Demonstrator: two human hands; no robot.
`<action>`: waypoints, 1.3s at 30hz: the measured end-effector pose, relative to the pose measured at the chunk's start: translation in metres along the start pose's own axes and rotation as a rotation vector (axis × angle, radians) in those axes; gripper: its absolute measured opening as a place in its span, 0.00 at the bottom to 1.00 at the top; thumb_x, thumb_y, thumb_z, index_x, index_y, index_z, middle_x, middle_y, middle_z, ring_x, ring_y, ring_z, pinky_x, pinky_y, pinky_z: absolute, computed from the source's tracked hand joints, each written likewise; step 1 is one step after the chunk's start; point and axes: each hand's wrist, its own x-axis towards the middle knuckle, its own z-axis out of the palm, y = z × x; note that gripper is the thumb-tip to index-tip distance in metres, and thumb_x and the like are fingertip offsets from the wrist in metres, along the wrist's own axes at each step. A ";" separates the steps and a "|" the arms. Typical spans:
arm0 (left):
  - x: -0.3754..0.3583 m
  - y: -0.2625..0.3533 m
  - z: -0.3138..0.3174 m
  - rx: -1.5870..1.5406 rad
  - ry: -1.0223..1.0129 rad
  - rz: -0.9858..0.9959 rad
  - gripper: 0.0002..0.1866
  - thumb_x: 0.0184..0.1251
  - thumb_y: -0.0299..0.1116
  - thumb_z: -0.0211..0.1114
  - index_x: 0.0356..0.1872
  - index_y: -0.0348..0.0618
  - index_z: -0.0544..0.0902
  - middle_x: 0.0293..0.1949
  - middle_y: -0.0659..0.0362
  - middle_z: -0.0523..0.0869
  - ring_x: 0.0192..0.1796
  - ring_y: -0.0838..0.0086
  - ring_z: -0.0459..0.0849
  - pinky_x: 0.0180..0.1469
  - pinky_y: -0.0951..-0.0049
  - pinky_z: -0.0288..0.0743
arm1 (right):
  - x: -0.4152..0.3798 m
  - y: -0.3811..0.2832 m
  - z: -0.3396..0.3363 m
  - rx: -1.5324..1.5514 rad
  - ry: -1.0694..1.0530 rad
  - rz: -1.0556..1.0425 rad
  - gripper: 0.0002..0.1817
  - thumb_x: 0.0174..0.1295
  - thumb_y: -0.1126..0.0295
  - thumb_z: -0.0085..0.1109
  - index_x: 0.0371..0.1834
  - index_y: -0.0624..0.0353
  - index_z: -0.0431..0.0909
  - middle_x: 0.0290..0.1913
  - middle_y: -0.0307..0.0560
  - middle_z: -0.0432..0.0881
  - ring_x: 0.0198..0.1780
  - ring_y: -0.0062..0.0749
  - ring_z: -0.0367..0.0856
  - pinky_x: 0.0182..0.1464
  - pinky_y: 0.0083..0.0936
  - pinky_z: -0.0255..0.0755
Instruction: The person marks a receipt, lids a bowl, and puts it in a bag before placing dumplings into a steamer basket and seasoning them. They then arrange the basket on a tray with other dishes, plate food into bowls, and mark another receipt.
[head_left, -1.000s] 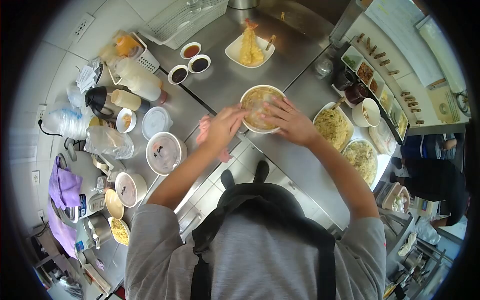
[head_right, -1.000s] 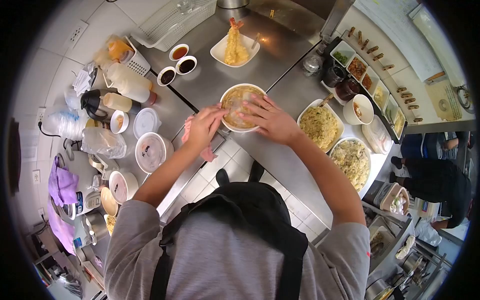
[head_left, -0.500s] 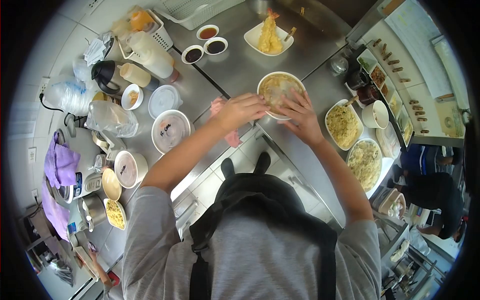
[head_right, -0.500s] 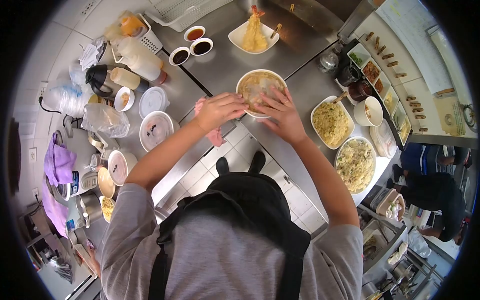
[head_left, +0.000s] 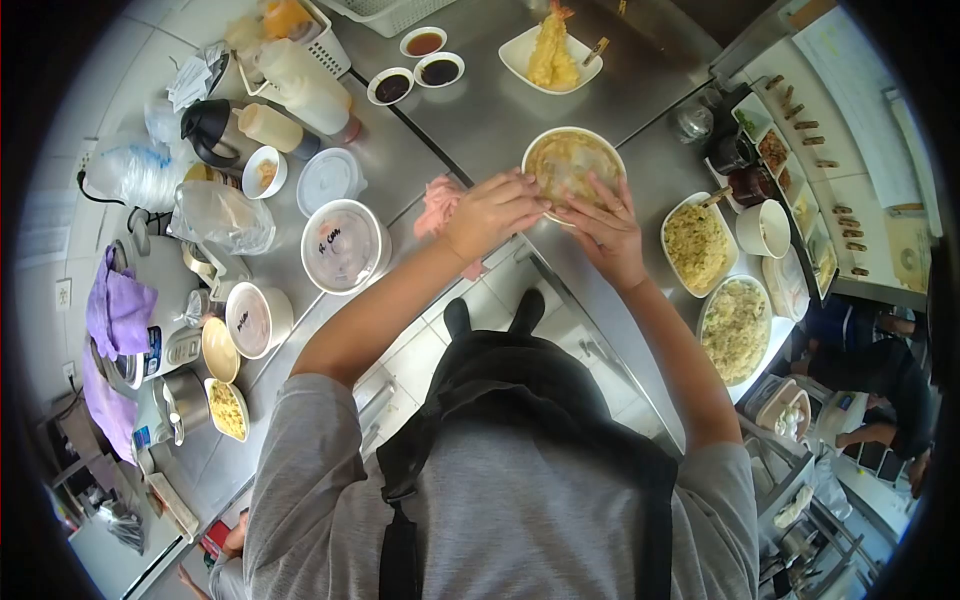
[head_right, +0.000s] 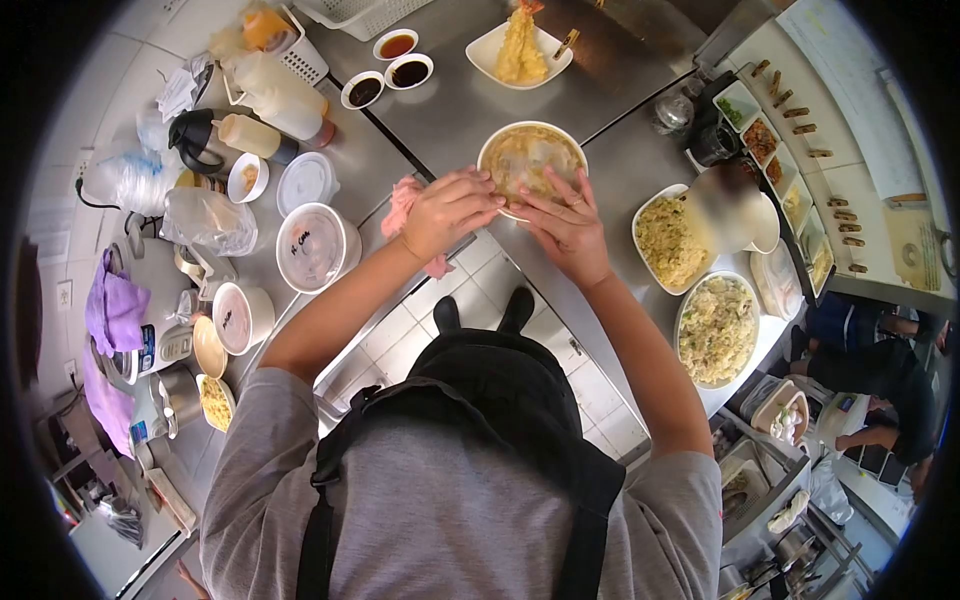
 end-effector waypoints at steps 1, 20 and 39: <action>0.000 0.001 0.000 0.016 0.000 0.007 0.13 0.45 0.30 0.73 0.36 0.48 0.86 0.39 0.61 0.84 0.48 0.67 0.82 0.57 0.67 0.77 | -0.001 0.000 0.001 -0.013 0.012 -0.005 0.18 0.48 0.72 0.69 0.43 0.39 0.86 0.53 0.29 0.82 0.66 0.40 0.70 0.72 0.49 0.51; -0.093 0.020 -0.022 0.202 -0.132 -1.069 0.13 0.56 0.26 0.62 0.44 0.41 0.77 0.45 0.53 0.80 0.46 0.55 0.80 0.46 0.62 0.75 | -0.087 -0.064 0.008 0.559 -0.108 0.716 0.26 0.58 0.61 0.65 0.59 0.56 0.73 0.56 0.49 0.77 0.55 0.34 0.75 0.57 0.32 0.70; 0.122 -0.048 0.006 0.172 -0.516 -0.553 0.12 0.61 0.43 0.63 0.33 0.46 0.87 0.25 0.51 0.84 0.31 0.55 0.83 0.36 0.60 0.76 | 0.120 0.098 0.003 1.235 -0.398 1.105 0.19 0.65 0.63 0.56 0.55 0.62 0.73 0.50 0.44 0.80 0.50 0.24 0.79 0.51 0.20 0.75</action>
